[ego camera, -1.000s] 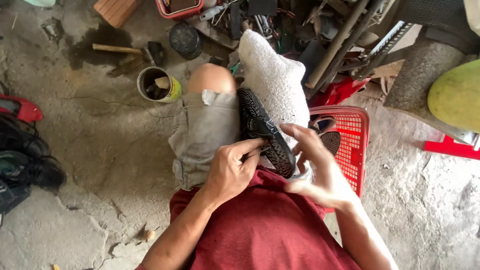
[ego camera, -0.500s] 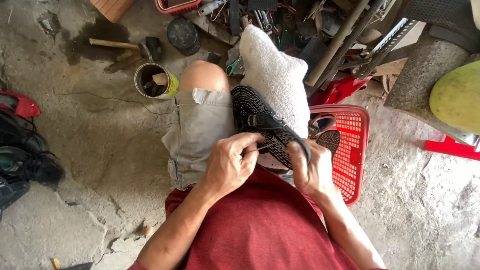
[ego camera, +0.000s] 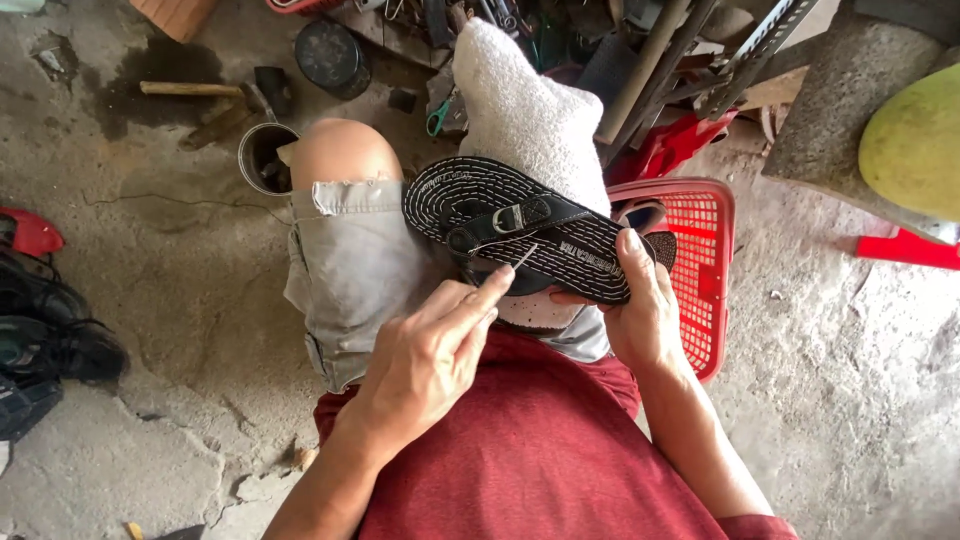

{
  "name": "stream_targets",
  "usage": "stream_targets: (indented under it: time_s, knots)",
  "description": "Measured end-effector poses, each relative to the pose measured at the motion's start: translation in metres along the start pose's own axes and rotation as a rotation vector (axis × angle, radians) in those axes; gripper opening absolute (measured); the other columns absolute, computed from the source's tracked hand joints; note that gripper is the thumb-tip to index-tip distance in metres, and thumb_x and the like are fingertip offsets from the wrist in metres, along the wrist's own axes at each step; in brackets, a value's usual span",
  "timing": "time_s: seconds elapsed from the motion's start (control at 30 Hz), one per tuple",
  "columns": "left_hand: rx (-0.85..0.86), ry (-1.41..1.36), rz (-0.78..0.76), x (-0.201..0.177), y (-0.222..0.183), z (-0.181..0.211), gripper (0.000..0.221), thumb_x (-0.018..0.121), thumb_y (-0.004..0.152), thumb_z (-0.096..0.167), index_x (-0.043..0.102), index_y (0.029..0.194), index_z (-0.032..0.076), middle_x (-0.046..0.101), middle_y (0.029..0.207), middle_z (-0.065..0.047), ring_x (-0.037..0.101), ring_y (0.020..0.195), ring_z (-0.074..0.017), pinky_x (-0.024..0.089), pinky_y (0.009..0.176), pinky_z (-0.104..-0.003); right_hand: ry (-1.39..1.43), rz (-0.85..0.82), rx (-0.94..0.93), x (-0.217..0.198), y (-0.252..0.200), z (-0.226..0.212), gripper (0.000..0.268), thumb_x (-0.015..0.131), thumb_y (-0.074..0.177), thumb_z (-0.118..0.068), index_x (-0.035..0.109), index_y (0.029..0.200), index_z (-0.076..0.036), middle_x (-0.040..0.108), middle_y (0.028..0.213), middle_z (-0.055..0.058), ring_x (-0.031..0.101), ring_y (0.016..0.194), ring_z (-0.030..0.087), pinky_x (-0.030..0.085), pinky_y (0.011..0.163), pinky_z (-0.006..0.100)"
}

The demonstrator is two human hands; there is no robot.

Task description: Hand-sewing a sandal strap to the sole using a needle and thread in a workshop.

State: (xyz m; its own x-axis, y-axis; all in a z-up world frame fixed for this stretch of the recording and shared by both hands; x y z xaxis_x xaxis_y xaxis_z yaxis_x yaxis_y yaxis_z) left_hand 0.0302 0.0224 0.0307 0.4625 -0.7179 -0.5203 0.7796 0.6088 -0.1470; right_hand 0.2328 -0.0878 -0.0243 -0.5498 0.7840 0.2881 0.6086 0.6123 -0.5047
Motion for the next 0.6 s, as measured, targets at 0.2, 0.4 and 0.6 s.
stream_targets:
  time_s: [0.2, 0.4, 0.6]
  knots:
    - [0.019, 0.047, 0.007, 0.007, 0.016, 0.001, 0.039, 0.055, 0.103, 0.016, 0.066, 0.139, 0.025, 0.068, 0.086, -0.006, 0.069, 0.057, -0.0252, 0.060, 0.048, -0.038, -0.126, -0.003, 0.008, 0.010, -0.011, -0.008, 0.035, 0.059, 0.102, -0.021, 0.068, 0.099, 0.012, 0.073, 0.088, 0.032, 0.076, 0.077, 0.036, 0.067, 0.065, 0.050]
    - [0.026, 0.072, -0.011, 0.011, 0.026, 0.001, 0.040, 0.055, 0.103, 0.014, 0.066, 0.140, 0.023, 0.067, 0.082, -0.009, 0.067, 0.053, -0.0244, 0.061, 0.048, -0.038, -0.359, -0.049, 0.033, -0.002, -0.001, -0.007, 0.026, 0.070, 0.096, -0.018, 0.075, 0.096, 0.008, 0.074, 0.087, 0.023, 0.074, 0.079, 0.026, 0.066, 0.072, 0.045]
    - [0.015, 0.062, -0.021, 0.010, 0.026, 0.001, 0.041, 0.055, 0.102, 0.012, 0.067, 0.139, 0.022, 0.066, 0.080, -0.010, 0.067, 0.052, -0.0262, 0.060, 0.047, -0.039, -0.512, -0.069, 0.043, 0.024, -0.008, -0.033, 0.028, 0.071, 0.096, -0.022, 0.078, 0.094, 0.005, 0.076, 0.083, 0.021, 0.074, 0.078, 0.023, 0.066, 0.074, 0.043]
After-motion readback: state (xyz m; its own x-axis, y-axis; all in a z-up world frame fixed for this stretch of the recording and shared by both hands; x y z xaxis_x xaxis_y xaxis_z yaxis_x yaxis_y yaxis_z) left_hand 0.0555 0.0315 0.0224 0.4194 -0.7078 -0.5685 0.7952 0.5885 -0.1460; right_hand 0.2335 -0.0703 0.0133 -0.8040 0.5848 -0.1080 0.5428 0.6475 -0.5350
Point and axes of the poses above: each hand's wrist, its own y-axis towards the middle knuckle, its own x-axis out of the palm, z = x × y, the point moved 2 cm from there along y, towards the middle knuckle
